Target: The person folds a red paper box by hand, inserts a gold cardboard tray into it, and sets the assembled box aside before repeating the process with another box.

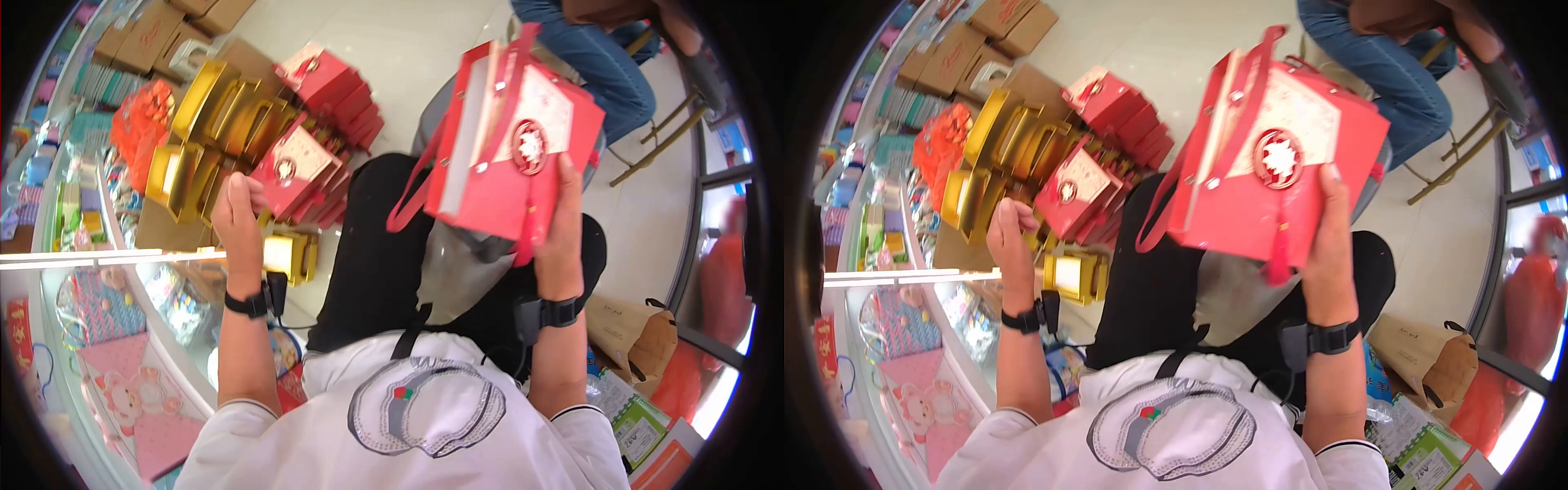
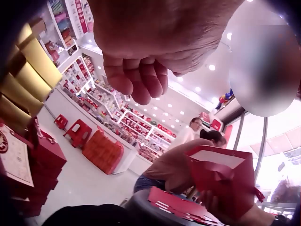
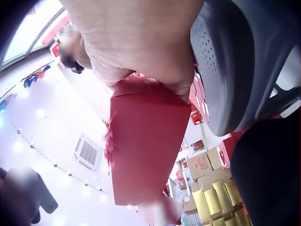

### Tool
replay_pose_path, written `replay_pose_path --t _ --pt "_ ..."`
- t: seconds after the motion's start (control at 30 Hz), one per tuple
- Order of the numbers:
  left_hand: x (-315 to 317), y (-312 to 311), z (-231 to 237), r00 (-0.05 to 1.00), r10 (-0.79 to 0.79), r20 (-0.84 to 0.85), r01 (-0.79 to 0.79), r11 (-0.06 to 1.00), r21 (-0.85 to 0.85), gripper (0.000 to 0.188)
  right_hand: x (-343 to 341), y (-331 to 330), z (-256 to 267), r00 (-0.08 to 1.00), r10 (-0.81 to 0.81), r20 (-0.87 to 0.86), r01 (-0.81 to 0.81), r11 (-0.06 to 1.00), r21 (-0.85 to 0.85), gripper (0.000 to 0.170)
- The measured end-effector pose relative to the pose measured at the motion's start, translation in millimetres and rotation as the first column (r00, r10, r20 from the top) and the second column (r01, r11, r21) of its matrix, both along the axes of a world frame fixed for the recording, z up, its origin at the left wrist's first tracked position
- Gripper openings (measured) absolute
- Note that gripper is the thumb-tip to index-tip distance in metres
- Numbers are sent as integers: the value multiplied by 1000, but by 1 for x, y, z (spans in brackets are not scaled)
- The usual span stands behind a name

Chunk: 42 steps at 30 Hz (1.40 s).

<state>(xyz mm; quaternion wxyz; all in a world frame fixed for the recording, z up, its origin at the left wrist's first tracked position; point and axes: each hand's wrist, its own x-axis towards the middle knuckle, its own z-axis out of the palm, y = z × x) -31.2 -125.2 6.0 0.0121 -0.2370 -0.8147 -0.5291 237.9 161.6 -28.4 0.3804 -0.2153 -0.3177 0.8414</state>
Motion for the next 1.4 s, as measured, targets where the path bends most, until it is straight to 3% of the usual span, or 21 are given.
replay_pose_path --t 0.03,0.13,0.23,0.33,0.47,0.5,0.53,0.6,0.73,0.87,0.93,0.97,1.03,1.1,1.13,1.2,1.23,1.27,1.3,1.33,1.4 --pt "-18 -30 -22 997 67 44 -66 997 -29 42 0 1 1 999 -18 39 22 994 -109 54" --pt "-63 -132 -117 954 256 158 -230 959 -168 45 7 7 -17 999 -37 33 39 997 -62 47" --pt "-70 -210 -205 793 474 384 -407 880 -245 45 11 11 -24 997 -52 64 58 994 -88 43" --pt "-76 -292 -305 666 620 415 -354 753 -555 48 20 23 -34 970 -126 209 137 990 -41 54" --pt "-68 -303 -351 299 732 612 -368 680 -634 65 16 5 -13 892 -194 408 145 978 148 84" --pt "-67 -299 -356 260 727 636 -367 684 -631 70 15 5 -9 873 -201 445 149 977 150 90" --pt "-66 -293 -358 246 722 647 -346 689 -637 70 20 1 -14 820 -226 526 25 932 362 91" --pt "-68 -289 -367 222 710 669 -305 702 -644 72 27 -7 -20 678 -418 604 -209 679 704 94" --pt "-75 -292 -390 191 665 722 -264 743 -615 67 26 -13 -13 609 -453 651 -187 715 673 92" --pt "-80 -301 -403 208 681 703 -381 718 -582 46 25 -28 -7 541 -492 682 -339 614 713 86" --pt "-82 -361 -453 355 409 841 -240 909 -341 39 31 -32 -8 584 -454 673 -288 659 695 80" --pt "-80 -392 -474 898 145 415 188 726 -661 28 33 -33 -9 605 -437 666 -263 680 684 76" --pt "-66 -380 -441 966 56 252 140 708 -692 31 34 -22 -19 722 -326 611 28 895 445 62" --pt "-36 -335 -362 971 86 225 113 662 -741 37 30 -9 -17 882 -186 432 209 978 -5 55" --pt "-28 -330 -343 979 43 198 116 684 -720 42 22 -8 -12 959 -113 261 148 982 -119 52" --pt "-13 -327 -312 988 -157 9 120 713 -691 49 17 -8 -7 966 -95 239 120 989 -90 52" --pt "-8 -323 -304 989 -136 56 143 803 -579 45 19 -4 -9 981 -66 182 86 991 -106 51" --pt "-12 -310 -303 902 77 425 63 950 -307 44 19 -2 -7 985 -69 161 89 988 -124 51" --pt "-11 -284 -274 633 141 761 -136 988 -69 47 21 2 -6 990 -57 126 73 990 -120 51" --pt "-8 -267 -245 261 40 964 -395 916 69 51 24 4 -5 995 -47 89 58 991 -122 51" --pt "-7 -246 -206 303 -66 951 -253 956 147 73 30 8 -2 997 -42 65 49 993 -108 52"
